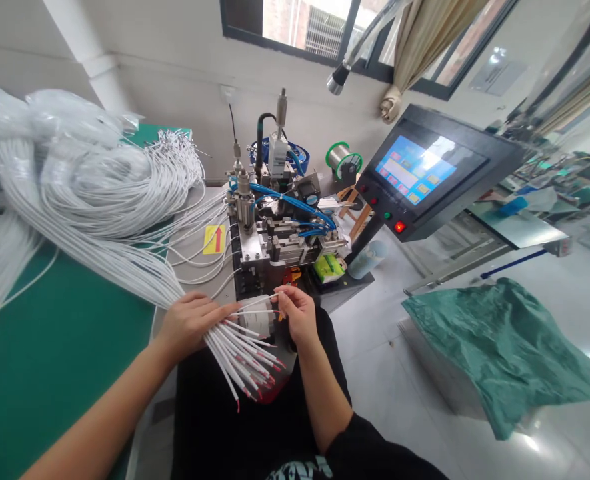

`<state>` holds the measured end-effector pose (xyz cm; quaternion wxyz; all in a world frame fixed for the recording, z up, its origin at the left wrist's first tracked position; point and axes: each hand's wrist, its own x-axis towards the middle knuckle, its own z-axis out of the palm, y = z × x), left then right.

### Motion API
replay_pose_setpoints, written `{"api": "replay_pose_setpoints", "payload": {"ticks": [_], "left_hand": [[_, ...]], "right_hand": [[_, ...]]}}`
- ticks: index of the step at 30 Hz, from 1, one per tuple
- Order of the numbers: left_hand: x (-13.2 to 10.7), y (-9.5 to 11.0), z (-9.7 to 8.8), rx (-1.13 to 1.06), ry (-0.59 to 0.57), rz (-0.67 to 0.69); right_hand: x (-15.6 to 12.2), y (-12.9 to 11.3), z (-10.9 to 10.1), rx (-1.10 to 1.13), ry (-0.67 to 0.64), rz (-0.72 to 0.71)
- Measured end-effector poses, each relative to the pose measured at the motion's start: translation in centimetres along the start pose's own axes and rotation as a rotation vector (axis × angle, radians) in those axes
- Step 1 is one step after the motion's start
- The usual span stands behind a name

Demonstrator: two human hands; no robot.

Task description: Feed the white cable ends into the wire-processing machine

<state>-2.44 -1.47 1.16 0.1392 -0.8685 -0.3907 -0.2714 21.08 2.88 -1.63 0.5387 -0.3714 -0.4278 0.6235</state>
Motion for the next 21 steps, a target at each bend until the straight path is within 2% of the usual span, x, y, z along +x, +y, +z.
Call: {"api": "replay_pose_setpoints", "payload": {"ticks": [4,9,13,21], "left_hand": [[-0.01,0.08,0.17,-0.007,0.018,-0.009],[0.19,0.24,0.19,-0.007,0.023,-0.036],[0.36,0.36,0.0,0.005,0.025,-0.035],[0.74,0.73,0.03,0.083,0.101,-0.117]], "right_hand": [[-0.1,-0.04,0.57,-0.026,0.077,-0.001],[-0.2,-0.09,0.71,-0.071,0.029,-0.049],[-0.1,-0.33,0.69,-0.095,0.055,-0.052],[-0.26,-0.19,0.97,-0.104,0.042,-0.026]]}}
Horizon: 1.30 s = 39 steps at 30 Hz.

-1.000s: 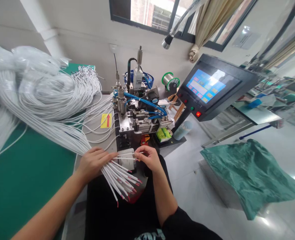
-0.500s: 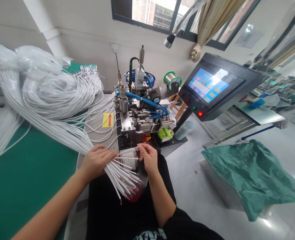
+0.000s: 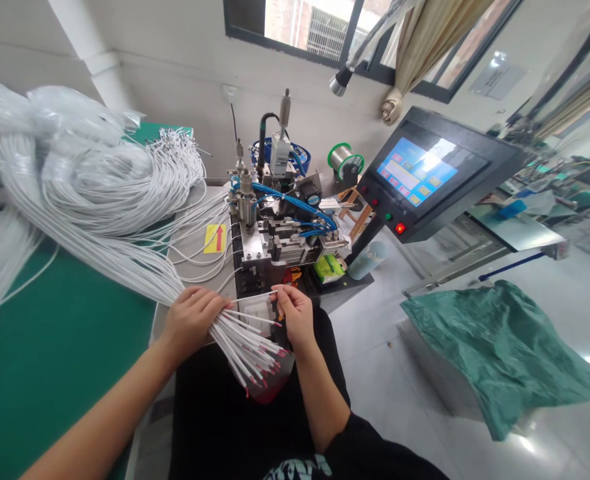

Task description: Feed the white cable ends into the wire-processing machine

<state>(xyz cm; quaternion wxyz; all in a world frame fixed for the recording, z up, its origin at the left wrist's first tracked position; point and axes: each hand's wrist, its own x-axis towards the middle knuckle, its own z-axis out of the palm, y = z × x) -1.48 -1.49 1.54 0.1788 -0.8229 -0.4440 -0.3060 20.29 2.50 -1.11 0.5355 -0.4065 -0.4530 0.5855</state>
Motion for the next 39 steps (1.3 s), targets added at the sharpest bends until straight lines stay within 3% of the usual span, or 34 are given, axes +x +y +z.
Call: {"api": "replay_pose_setpoints", "payload": {"ticks": [7,15,19,24,27,33,39], "left_hand": [[0.2,0.3,0.0,0.023,0.005,-0.026],[0.2,0.6,0.1,0.108,-0.038,-0.147],[-0.1,0.3,0.3,0.09,-0.073,-0.142],[-0.6,0.0,0.5,0.083,-0.104,-0.124],[-0.6,0.0,0.5,0.099,-0.108,-0.121],[-0.3,0.2,0.4,0.126,-0.078,-0.109],[-0.3,0.2,0.5,0.116,-0.125,-0.149]], "right_hand": [[0.2,0.0,0.5,0.054,-0.039,0.025],[1.0,0.1,0.5,0.134,-0.144,0.094],[1.8,-0.5,-0.2,-0.109,-0.161,0.094],[2.8,-0.8,-0.6,-0.542,-0.074,-0.116],[3.2,-0.9,-0.5,-0.674,-0.083,-0.201],[4.2,0.0,-0.2,-0.612,-0.124,-0.155],[5.4,1.5,-0.1,-0.494,-0.227,-0.091]]}}
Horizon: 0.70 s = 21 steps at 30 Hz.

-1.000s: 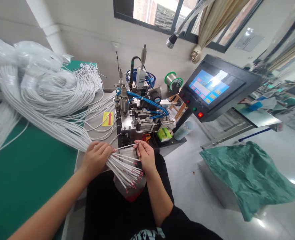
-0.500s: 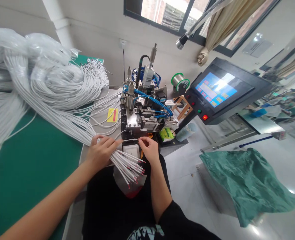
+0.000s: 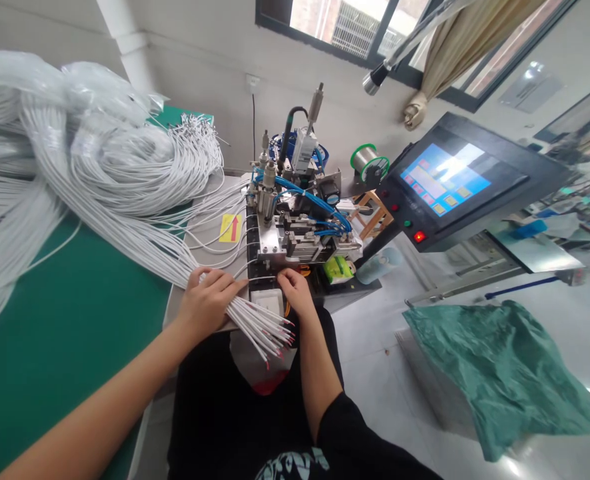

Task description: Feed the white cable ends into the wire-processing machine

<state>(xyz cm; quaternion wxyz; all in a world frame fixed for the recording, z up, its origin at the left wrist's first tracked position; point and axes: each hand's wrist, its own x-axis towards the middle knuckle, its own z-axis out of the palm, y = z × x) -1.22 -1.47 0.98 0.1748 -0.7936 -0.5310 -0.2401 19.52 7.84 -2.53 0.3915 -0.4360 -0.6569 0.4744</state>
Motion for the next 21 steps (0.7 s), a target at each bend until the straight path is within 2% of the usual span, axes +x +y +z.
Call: {"api": "replay_pose_setpoints", "payload": {"ticks": [5,14,17,21], "left_hand": [[-0.1,-0.1,0.2,-0.047,-0.039,-0.044],[0.2,0.0,0.0,-0.039,-0.016,-0.037],[0.0,-0.1,0.0,-0.028,-0.008,-0.041],[-0.2,-0.2,0.2,-0.036,0.005,-0.05]], "right_hand": [[0.7,0.9,0.3,0.141,-0.049,0.054],[0.4,1.3,0.9,0.266,0.007,0.15],[-0.3,1.5,0.3,0.221,0.017,0.136],[-2.1,1.5,-1.6,0.111,0.074,0.111]]}}
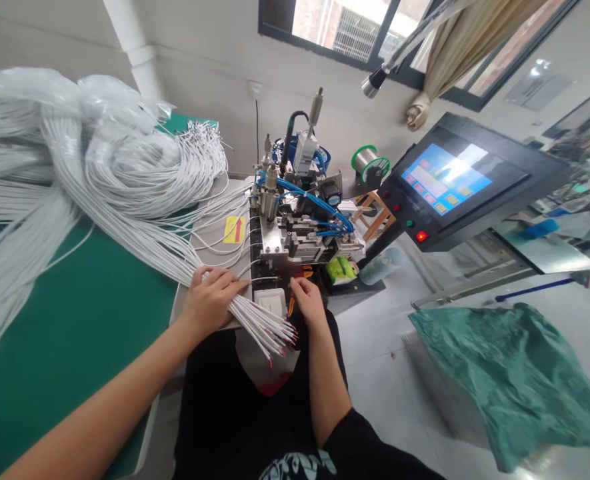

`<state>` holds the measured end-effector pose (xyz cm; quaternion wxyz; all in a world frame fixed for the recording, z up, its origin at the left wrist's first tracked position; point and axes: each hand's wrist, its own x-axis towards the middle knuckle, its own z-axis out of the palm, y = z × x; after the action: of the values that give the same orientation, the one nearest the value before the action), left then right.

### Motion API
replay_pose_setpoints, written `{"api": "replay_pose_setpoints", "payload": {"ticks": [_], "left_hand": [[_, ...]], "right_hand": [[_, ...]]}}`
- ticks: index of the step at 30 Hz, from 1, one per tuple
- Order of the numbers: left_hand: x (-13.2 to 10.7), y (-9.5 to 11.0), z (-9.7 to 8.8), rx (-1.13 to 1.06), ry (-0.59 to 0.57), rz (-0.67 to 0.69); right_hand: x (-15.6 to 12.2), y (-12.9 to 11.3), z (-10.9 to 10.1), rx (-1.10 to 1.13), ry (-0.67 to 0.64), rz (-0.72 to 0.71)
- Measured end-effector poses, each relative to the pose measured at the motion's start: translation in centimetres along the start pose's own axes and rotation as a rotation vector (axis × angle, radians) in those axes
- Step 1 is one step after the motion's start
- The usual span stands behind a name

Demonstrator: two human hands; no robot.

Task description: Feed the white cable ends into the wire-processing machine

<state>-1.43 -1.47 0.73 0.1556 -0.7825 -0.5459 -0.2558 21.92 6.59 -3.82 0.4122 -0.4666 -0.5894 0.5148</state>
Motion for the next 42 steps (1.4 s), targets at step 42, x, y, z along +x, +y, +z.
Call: {"api": "replay_pose_setpoints", "payload": {"ticks": [42], "left_hand": [[-0.8,-0.2,-0.1,-0.148,0.175,0.248]], "right_hand": [[-3.5,-5.8,-1.1,-0.329,-0.074,-0.354]]}}
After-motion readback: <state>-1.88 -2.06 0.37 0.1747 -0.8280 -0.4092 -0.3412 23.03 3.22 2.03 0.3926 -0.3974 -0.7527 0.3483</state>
